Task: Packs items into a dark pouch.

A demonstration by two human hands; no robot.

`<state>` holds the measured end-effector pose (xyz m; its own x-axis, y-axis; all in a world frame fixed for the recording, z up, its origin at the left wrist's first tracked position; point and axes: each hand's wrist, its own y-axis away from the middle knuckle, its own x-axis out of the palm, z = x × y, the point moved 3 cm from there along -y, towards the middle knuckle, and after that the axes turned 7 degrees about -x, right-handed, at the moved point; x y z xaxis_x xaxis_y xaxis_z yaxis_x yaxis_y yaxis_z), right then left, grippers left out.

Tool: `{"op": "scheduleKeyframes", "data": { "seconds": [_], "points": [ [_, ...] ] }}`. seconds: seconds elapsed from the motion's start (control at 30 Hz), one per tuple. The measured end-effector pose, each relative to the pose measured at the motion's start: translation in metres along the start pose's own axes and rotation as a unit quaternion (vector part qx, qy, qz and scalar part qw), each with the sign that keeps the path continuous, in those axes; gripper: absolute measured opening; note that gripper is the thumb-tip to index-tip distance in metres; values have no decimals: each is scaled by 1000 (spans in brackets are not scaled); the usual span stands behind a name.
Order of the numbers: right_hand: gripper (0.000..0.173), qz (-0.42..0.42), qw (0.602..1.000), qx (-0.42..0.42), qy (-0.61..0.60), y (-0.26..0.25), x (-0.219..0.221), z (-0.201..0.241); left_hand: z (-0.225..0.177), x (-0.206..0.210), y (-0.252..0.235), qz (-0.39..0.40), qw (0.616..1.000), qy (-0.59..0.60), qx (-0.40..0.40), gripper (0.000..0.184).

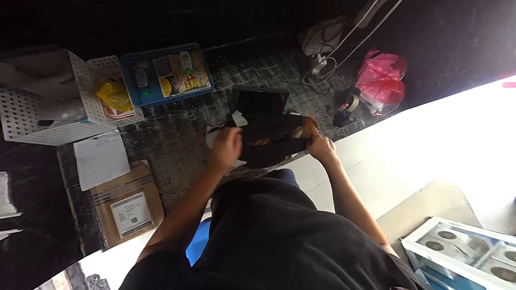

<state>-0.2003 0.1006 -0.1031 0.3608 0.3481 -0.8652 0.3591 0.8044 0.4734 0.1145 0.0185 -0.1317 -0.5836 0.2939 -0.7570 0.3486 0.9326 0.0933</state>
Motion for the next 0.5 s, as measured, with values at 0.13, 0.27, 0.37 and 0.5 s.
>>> {"op": "scheduleKeyframes", "data": {
  "seconds": [0.13, 0.27, 0.37, 0.5],
  "points": [
    [70, 60, 998, -3, 18, -7, -28, 12, -37, 58, -40, 335, 936, -64, 90, 38],
    [58, 120, 989, -28, 79, -14, -29, 5, -29, 28, -113, 182, 974, -103, 87, 67],
    [53, 89, 992, 4, 90, -5, -33, 29, -36, 19, -132, 147, 976, -116, 107, 87],
    [58, 61, 998, -4, 30, -3, -32, 50, -32, 53, -118, 192, 967, -126, 107, 43]
  ]
}}
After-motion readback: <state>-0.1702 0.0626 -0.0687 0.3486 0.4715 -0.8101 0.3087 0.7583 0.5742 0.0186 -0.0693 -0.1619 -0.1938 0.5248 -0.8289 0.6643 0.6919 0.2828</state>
